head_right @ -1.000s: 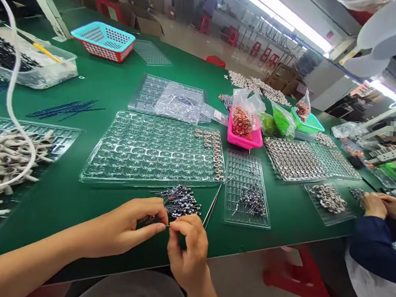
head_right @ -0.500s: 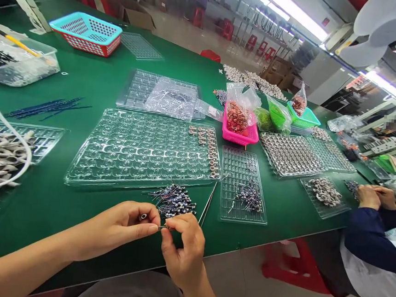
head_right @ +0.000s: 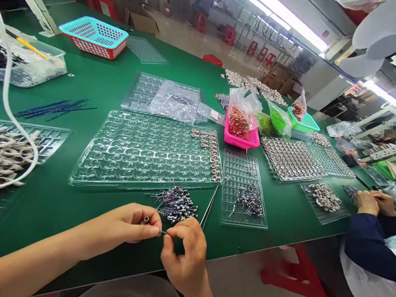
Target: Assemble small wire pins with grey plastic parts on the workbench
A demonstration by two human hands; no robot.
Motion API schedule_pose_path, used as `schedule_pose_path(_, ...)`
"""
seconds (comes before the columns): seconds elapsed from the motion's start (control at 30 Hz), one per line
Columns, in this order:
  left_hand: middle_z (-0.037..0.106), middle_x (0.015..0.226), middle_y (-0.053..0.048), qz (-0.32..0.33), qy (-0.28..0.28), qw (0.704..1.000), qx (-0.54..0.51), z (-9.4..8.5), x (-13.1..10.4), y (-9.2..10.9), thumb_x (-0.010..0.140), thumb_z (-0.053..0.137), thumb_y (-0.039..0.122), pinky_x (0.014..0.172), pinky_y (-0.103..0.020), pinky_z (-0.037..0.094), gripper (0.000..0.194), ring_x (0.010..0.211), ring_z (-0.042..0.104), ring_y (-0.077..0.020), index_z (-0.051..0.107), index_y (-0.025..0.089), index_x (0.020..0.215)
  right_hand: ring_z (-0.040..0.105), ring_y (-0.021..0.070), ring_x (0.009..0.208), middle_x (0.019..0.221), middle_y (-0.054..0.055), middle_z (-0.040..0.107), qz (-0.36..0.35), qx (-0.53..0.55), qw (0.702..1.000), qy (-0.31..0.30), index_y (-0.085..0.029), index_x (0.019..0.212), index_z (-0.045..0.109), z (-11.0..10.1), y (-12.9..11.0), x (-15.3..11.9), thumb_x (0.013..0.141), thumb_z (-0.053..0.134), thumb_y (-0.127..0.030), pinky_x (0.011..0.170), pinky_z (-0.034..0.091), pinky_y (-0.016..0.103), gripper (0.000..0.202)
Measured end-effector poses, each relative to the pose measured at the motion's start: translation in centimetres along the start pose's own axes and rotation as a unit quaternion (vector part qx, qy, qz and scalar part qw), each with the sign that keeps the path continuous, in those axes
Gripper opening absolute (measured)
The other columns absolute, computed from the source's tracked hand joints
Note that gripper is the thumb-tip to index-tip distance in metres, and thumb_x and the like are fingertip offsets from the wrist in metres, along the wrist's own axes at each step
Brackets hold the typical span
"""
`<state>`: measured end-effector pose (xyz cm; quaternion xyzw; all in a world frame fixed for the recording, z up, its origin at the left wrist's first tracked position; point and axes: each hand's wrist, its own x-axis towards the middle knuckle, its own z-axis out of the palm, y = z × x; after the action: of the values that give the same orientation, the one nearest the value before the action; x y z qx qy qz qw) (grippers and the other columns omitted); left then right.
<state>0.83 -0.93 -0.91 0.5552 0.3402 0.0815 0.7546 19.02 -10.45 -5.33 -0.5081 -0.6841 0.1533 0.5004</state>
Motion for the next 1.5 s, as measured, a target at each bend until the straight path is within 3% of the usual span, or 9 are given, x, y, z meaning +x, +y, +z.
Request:
schedule_pose_path(0.27, 0.043, 0.064, 0.006, 0.007, 0.037, 0.999, -0.019, 0.6, 0.2, -0.4, 0.082, 0.065, 0.040, 0.056, -0.024, 0.026, 0.026, 0.061, 0.032, -0.0105, 0.060, 0.015, 0.078, 0.057, 0.0142, 0.072, 0.078, 0.000, 0.058, 0.044, 0.034, 0.998, -0.012, -0.022, 0.095, 0.058, -0.2, 0.0, -0.1, 0.090, 0.053, -0.011, 0.065, 0.046, 0.027, 0.013)
schedule_pose_path(0.43, 0.044, 0.063, 0.005, 0.066, 0.114, 0.986, 0.102, 1.5, -0.2, -0.2, 0.087, 0.056, 0.034, 0.056, -0.025, 0.030, 0.021, 0.060, 0.037, -0.0119, 0.059, 0.017, 0.076, 0.055, 0.0128, 0.070, 0.077, -0.001, 0.057, 0.092, 0.068, 0.993, -0.007, -0.022, 0.092, 0.059, -0.3, 0.1, -0.2, 0.092, 0.054, -0.014, 0.064, 0.044, 0.025, 0.009)
schedule_pose_path(0.67, 0.054, 0.072, 0.000, 0.304, 0.197, 0.876, 0.318, 2.2, -0.5, -1.2, 0.090, 0.048, 0.015, 0.061, -0.024, 0.036, 0.015, 0.066, 0.048, -0.0132, 0.058, 0.018, 0.079, 0.050, 0.0116, 0.066, 0.074, -0.002, 0.054, 0.133, 0.101, 0.986, 0.016, -0.021, 0.085, 0.058, -0.4, 0.0, -0.1, 0.092, 0.053, -0.018, 0.061, 0.040, 0.024, 0.009)
schedule_pose_path(0.87, 0.052, 0.069, 0.000, 0.359, 0.224, 0.819, 0.388, 2.2, -0.6, -1.3, 0.088, 0.047, 0.009, 0.057, -0.023, 0.033, 0.016, 0.063, 0.046, -0.0126, 0.056, 0.017, 0.079, 0.047, 0.0108, 0.064, 0.073, -0.003, 0.051, 0.163, 0.121, 0.978, 0.056, -0.021, 0.080, 0.056, -0.1, 0.4, -0.5, 0.092, 0.053, -0.017, 0.058, 0.038, 0.023, 0.013)
schedule_pose_path(0.97, 0.051, 0.068, 0.001, 0.337, 0.227, 0.835, 0.370, 1.9, -0.6, -1.0, 0.088, 0.045, 0.011, 0.056, -0.023, 0.034, 0.017, 0.061, 0.046, -0.0123, 0.055, 0.018, 0.076, 0.047, 0.0104, 0.064, 0.073, -0.003, 0.051, 0.172, 0.133, 0.971, 0.099, -0.021, 0.079, 0.057, 0.1, 0.9, -0.9, 0.091, 0.054, -0.016, 0.056, 0.037, 0.023, 0.013)
schedule_pose_path(1.1, 0.056, 0.072, 0.001, 0.203, 0.190, 0.920, 0.276, 1.6, -1.0, -0.2, 0.095, 0.042, 0.025, 0.059, -0.024, 0.041, 0.018, 0.063, 0.049, -0.0136, 0.055, 0.020, 0.085, 0.048, 0.0103, 0.066, 0.073, -0.003, 0.051, 0.165, 0.160, 0.960, 0.157, -0.021, 0.083, 0.060, 0.4, 1.4, -1.3, 0.091, 0.056, -0.016, 0.058, 0.038, 0.023, 0.010)
schedule_pose_path(1.2, 0.062, 0.087, 0.000, 0.147, 0.150, 0.956, 0.204, 1.7, -1.4, 0.1, 0.100, 0.036, 0.035, 0.074, -0.028, 0.048, 0.025, 0.080, 0.057, -0.0165, 0.058, 0.023, 0.104, 0.050, 0.0108, 0.070, 0.078, -0.002, 0.054, 0.160, 0.154, 0.961, 0.167, -0.021, 0.087, 0.062, 0.5, 1.3, -1.3, 0.091, 0.057, -0.016, 0.060, 0.040, 0.023, 0.008)
schedule_pose_path(1.3, 0.065, 0.104, -0.002, 0.145, 0.134, 0.965, 0.170, 2.0, -1.5, -0.1, 0.101, 0.033, 0.034, 0.090, -0.031, 0.047, 0.030, 0.097, 0.059, -0.0185, 0.058, 0.024, 0.115, 0.053, 0.0118, 0.073, 0.080, -0.001, 0.056, 0.149, 0.128, 0.967, 0.165, -0.022, 0.090, 0.062, 0.3, 1.1, -1.3, 0.091, 0.058, -0.016, 0.062, 0.042, 0.023, 0.008)
schedule_pose_path(1.5, 0.067, 0.097, -0.004, 0.176, 0.143, 0.954, 0.195, 2.1, -0.3, -1.4, 0.100, 0.038, 0.029, 0.078, -0.029, 0.051, 0.030, 0.085, 0.062, -0.0178, 0.058, 0.021, 0.120, 0.055, 0.0142, 0.075, 0.081, 0.001, 0.057, 0.112, 0.078, 0.981, 0.141, -0.022, 0.094, 0.061, 0.2, 0.6, -1.1, 0.091, 0.056, -0.014, 0.063, 0.046, 0.026, 0.010)
